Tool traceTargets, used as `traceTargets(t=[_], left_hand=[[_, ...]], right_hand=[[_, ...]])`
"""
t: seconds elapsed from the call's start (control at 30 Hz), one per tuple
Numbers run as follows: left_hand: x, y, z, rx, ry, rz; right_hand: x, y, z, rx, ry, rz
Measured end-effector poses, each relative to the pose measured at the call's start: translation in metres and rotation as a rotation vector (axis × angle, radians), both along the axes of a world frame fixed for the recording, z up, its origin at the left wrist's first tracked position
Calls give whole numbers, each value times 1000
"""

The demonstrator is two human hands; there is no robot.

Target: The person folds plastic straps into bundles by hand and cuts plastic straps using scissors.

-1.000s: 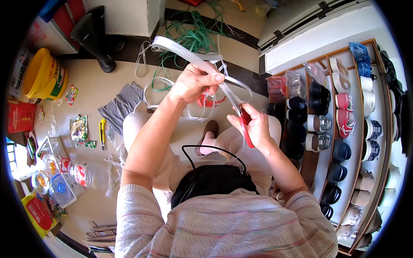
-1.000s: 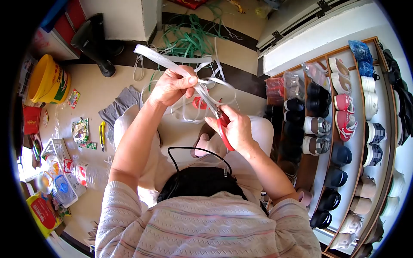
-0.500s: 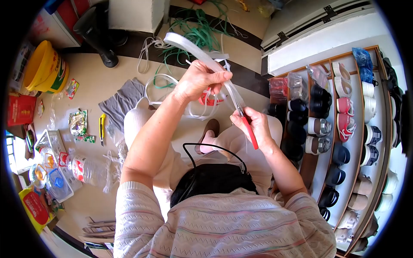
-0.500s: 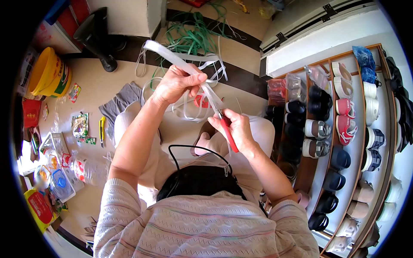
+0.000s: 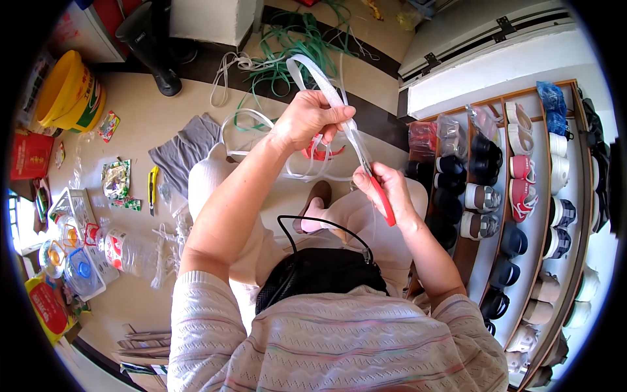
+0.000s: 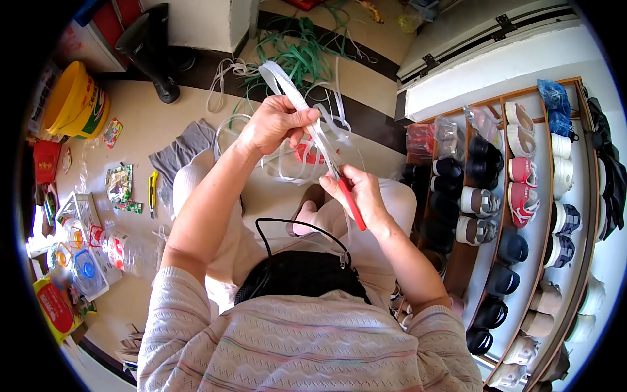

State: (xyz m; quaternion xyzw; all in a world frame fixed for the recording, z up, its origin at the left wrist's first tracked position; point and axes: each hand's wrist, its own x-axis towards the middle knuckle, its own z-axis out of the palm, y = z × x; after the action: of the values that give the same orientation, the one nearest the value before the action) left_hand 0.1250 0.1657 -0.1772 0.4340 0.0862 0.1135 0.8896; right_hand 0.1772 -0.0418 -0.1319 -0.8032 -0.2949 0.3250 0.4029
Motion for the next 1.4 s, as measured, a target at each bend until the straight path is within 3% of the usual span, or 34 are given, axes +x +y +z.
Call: traceTargets(t=[0.3,0.8,1.4], left_hand=[[0,-2,0,5,25,-23],[2,5,1,-21,56,32],[4,-10,-4,-70,43,76]], right_hand=[[11,-8,-17,92,-161,96],[5,-6,-13,-14,-61,22],[4,5,-13,37,20,-10]])
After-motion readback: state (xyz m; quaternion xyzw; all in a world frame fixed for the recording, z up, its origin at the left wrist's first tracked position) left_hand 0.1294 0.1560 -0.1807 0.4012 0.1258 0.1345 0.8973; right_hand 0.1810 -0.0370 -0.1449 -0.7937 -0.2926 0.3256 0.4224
